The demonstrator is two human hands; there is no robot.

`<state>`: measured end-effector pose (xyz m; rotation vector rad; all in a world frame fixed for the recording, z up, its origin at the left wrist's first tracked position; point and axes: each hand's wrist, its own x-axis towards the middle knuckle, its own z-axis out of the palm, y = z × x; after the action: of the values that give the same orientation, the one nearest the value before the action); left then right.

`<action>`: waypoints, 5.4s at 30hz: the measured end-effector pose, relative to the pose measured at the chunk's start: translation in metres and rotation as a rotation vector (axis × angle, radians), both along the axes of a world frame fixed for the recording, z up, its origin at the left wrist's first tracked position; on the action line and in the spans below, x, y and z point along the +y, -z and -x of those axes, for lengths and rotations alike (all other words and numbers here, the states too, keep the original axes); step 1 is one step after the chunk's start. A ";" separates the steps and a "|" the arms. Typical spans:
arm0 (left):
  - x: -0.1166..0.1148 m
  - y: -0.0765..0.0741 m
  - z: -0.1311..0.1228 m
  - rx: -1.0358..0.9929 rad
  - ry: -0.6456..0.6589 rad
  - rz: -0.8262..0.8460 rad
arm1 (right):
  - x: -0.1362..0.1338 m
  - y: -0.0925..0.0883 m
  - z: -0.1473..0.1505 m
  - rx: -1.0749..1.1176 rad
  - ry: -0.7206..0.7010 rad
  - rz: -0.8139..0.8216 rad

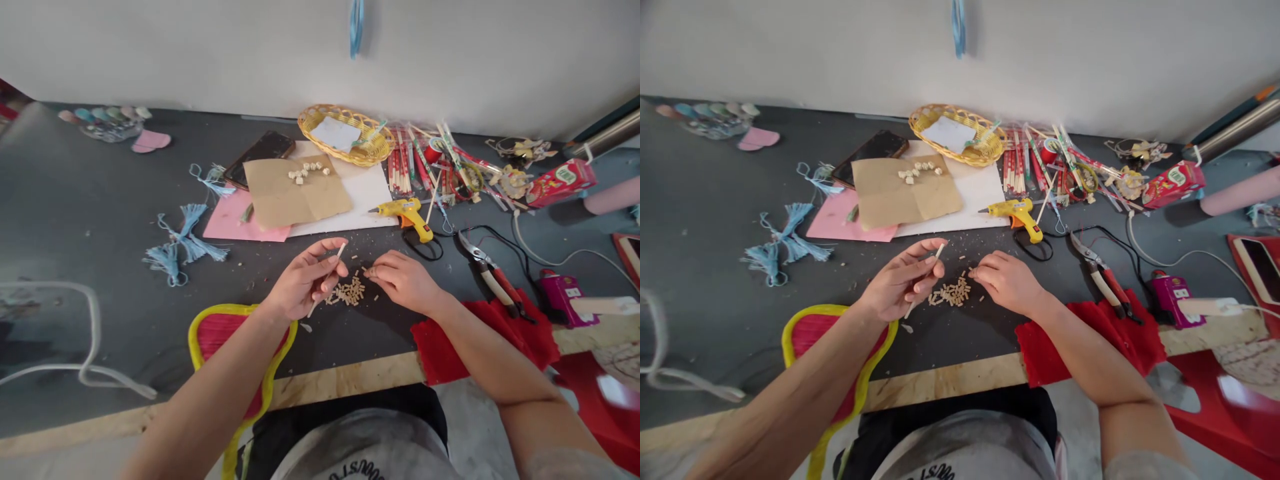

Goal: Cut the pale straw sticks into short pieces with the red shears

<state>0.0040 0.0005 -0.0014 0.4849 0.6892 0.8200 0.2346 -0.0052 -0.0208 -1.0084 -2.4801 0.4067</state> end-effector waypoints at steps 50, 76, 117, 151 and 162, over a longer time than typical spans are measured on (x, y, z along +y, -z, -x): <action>-0.019 -0.010 -0.017 0.261 0.367 -0.082 | -0.017 -0.021 0.009 0.459 -0.014 0.353; -0.024 -0.011 -0.019 0.424 0.324 -0.259 | -0.023 -0.027 0.011 0.488 0.171 0.655; -0.021 -0.011 -0.019 0.391 0.316 -0.093 | -0.026 -0.027 0.017 0.447 0.160 0.570; -0.004 -0.014 -0.002 0.162 -0.012 -0.004 | -0.037 -0.047 -0.155 -0.785 0.777 0.234; -0.001 -0.012 0.001 0.094 -0.128 0.036 | -0.045 -0.039 -0.165 -0.137 1.054 0.067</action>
<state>0.0034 -0.0008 0.0102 0.4530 0.8273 0.9074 0.3992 -0.0505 0.0181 -2.1910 -1.6790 0.0652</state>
